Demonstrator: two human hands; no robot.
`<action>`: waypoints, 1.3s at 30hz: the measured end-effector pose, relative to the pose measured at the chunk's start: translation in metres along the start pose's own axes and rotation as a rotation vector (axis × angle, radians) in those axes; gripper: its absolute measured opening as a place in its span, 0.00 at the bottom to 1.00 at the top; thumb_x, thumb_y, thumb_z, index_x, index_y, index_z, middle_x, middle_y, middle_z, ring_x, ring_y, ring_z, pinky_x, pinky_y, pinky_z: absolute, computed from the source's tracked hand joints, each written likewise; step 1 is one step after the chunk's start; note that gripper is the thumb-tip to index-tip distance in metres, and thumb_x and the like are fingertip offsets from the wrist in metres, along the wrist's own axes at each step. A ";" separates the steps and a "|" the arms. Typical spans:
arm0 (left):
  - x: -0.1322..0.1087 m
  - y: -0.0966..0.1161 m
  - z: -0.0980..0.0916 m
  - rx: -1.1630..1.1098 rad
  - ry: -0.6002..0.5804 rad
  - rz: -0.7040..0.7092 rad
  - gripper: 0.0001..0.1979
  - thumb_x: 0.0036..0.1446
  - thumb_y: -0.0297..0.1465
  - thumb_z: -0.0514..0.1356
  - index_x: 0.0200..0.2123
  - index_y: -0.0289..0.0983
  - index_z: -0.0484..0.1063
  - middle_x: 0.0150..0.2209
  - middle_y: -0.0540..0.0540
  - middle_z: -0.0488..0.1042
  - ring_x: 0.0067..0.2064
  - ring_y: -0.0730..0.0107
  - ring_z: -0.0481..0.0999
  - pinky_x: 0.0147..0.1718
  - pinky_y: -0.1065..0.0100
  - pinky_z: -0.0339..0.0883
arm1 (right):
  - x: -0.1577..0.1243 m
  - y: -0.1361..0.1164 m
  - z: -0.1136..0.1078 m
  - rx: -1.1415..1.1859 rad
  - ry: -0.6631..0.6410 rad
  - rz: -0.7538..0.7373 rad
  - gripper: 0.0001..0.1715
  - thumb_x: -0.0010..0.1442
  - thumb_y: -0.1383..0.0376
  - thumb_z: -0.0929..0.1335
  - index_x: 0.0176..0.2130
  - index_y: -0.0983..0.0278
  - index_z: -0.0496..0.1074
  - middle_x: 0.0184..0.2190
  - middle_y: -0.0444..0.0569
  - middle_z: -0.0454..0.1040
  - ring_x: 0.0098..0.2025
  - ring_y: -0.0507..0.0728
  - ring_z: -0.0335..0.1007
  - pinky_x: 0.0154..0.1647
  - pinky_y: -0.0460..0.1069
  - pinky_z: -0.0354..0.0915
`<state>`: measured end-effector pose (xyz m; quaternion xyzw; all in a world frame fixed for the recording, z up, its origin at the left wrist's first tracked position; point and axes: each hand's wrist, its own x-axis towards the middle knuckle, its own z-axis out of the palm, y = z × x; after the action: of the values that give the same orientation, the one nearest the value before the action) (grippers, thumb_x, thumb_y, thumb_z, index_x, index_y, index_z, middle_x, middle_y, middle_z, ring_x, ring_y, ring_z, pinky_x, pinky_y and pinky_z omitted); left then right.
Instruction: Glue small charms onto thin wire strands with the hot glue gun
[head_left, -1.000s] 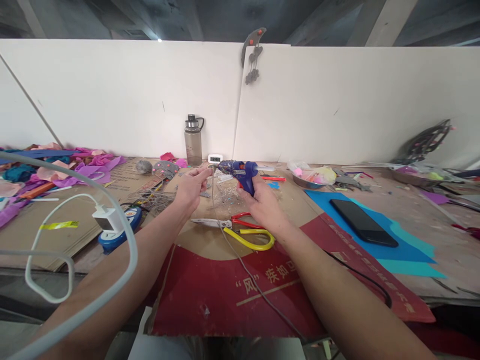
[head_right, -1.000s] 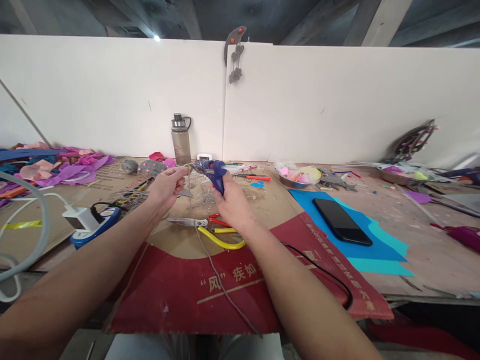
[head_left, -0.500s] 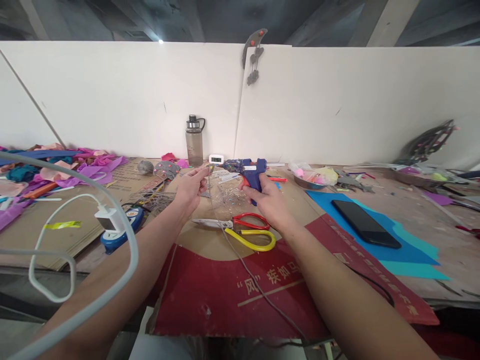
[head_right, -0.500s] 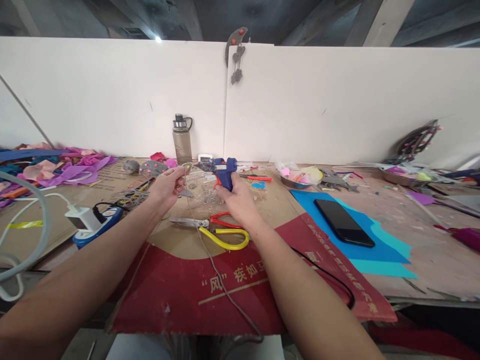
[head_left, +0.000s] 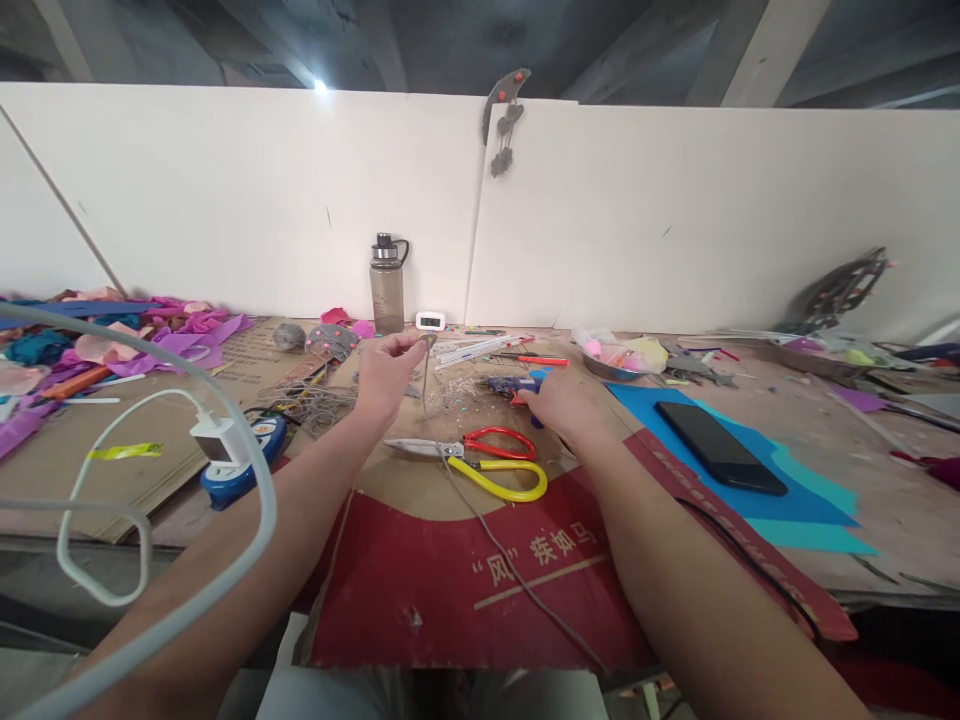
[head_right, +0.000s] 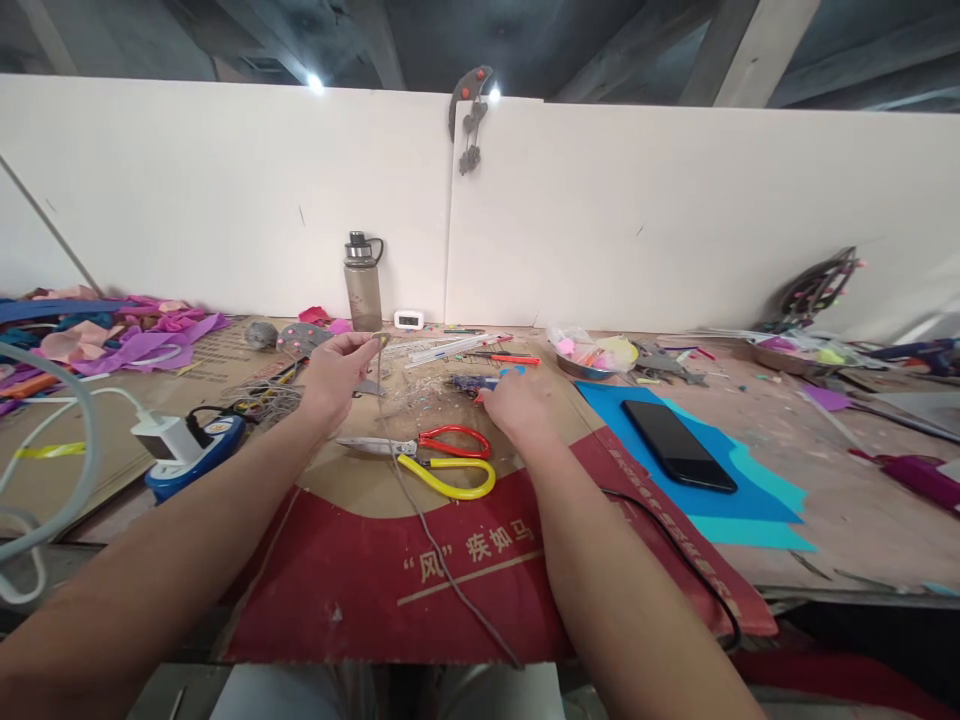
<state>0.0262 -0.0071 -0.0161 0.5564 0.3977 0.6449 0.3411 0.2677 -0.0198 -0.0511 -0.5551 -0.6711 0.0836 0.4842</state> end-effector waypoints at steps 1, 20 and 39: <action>-0.002 0.002 0.001 0.079 0.017 0.067 0.08 0.47 0.35 0.64 0.28 0.35 0.75 0.23 0.52 0.69 0.22 0.80 0.59 0.22 0.73 0.52 | -0.002 -0.006 0.001 -0.035 0.086 -0.016 0.14 0.47 0.58 0.70 0.25 0.60 0.61 0.30 0.57 0.72 0.43 0.66 0.67 0.39 0.59 0.62; -0.020 0.012 0.018 0.077 -0.038 0.036 0.07 0.45 0.33 0.65 0.24 0.35 0.73 0.21 0.52 0.68 0.22 0.78 0.60 0.22 0.73 0.53 | -0.006 -0.087 0.051 0.660 -0.035 0.089 0.07 0.53 0.60 0.65 0.31 0.61 0.63 0.26 0.40 0.63 0.26 0.49 0.56 0.26 0.45 0.56; -0.021 0.008 0.020 -0.143 -0.194 -0.097 0.07 0.44 0.33 0.65 0.25 0.36 0.70 0.18 0.55 0.60 0.19 0.82 0.55 0.18 0.74 0.48 | -0.004 -0.085 0.046 0.622 -0.001 0.166 0.11 0.49 0.58 0.68 0.31 0.62 0.69 0.19 0.36 0.57 0.22 0.49 0.51 0.24 0.46 0.52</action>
<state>0.0489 -0.0265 -0.0167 0.5705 0.3420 0.5977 0.4475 0.1768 -0.0348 -0.0213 -0.4332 -0.5662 0.3242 0.6218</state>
